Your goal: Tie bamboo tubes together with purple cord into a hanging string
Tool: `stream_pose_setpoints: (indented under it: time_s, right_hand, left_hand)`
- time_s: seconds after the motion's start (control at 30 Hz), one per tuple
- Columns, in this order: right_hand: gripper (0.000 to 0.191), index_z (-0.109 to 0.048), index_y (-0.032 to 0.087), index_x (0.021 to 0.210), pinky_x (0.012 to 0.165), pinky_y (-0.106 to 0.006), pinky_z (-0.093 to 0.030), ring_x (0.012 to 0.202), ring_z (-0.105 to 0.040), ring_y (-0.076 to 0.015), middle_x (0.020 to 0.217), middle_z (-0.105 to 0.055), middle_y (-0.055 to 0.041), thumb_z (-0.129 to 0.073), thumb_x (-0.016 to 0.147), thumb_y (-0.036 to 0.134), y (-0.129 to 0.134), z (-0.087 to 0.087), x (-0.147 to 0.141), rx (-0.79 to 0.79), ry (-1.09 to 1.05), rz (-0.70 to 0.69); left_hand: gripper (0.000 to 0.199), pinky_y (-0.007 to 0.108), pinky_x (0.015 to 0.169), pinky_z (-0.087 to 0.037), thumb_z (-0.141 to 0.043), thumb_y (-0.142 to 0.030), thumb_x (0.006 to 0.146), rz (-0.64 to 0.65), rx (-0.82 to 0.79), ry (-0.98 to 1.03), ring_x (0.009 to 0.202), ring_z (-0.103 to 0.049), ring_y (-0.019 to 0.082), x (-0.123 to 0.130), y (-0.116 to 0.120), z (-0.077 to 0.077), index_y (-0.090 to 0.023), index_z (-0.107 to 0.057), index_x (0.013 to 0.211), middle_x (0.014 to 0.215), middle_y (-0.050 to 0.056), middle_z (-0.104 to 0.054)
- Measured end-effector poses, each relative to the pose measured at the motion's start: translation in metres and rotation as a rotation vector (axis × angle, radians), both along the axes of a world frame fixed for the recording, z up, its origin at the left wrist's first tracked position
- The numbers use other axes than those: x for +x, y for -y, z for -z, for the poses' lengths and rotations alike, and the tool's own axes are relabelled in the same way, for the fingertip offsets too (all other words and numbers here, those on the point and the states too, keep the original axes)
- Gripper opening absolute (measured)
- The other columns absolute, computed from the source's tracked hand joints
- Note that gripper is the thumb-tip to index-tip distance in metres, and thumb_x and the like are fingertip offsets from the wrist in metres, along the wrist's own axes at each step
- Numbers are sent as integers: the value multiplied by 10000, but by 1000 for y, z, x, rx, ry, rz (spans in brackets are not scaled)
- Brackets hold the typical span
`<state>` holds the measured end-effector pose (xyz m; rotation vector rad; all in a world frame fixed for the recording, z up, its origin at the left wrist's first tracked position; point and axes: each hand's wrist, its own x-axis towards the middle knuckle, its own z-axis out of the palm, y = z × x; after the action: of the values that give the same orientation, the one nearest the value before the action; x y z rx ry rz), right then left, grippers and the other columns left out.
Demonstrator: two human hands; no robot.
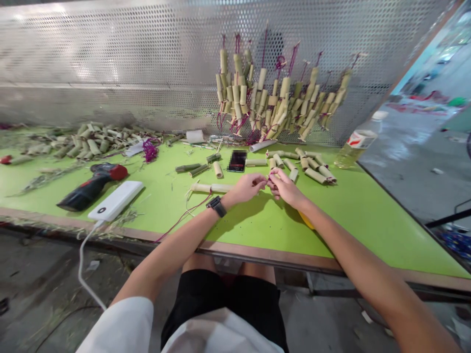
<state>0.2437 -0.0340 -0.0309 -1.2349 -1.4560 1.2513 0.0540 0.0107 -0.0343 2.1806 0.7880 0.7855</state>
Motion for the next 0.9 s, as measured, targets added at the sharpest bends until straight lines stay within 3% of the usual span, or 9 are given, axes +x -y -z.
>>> stream_pose_setpoints:
  time_s: [0.27, 0.47, 0.6, 0.7, 0.9]
  right_hand:
    - [272, -526, 295, 1061, 455, -265, -396, 518, -522, -117, 865, -658, -18, -550, 1026, 563, -9, 3, 13, 164, 125, 79]
    - [298, -527, 296, 1064, 455, -259, -434, 572, -592, -122, 1036, -675, -55, -531, 1027, 592, -14, 8, 17, 185, 197, 146]
    - [338, -513, 286, 1021, 461, -290, -446, 563, -575, -139, 941, -653, -42, -514, 1019, 624, -13, 7, 14, 177, 161, 136]
    - [343, -518, 289, 1001, 464, -300, -433, 537, -555, -141, 861, -633, -20, -533, 1007, 631, -11, 5, 11, 204, 152, 106]
    - [368, -561, 285, 1024, 493, -318, -449, 509, -584, -158, 790, -648, -13, -540, 1000, 652, -2, 1, 6, 261, 254, 81]
  left_hand:
    - [212, 275, 679, -458, -541, -237, 993, 13, 96, 14, 700, -604, 143, -1, 1, 0, -153, -731, 954, 863, 53, -752]
    - [217, 289, 688, -463, -538, -249, 995, -11, 122, -13, 695, -599, 149, -1, 1, 0, -157, -730, 954, 842, 46, -739]
    - [181, 289, 702, -489, -548, -238, 989, -19, 26, -3, 715, -636, 149, 2, 1, 2, -152, -691, 920, 854, 52, -749]
    - [160, 268, 679, -506, -557, -265, 1010, -11, -112, 35, 727, -674, 145, 4, 1, 2, -145, -662, 1000, 876, 71, -765]
    - [348, 246, 605, -510, -632, -430, 1019, -19, -264, 125, 707, -700, 153, 4, 3, -2, -126, -639, 1189, 885, 91, -765]
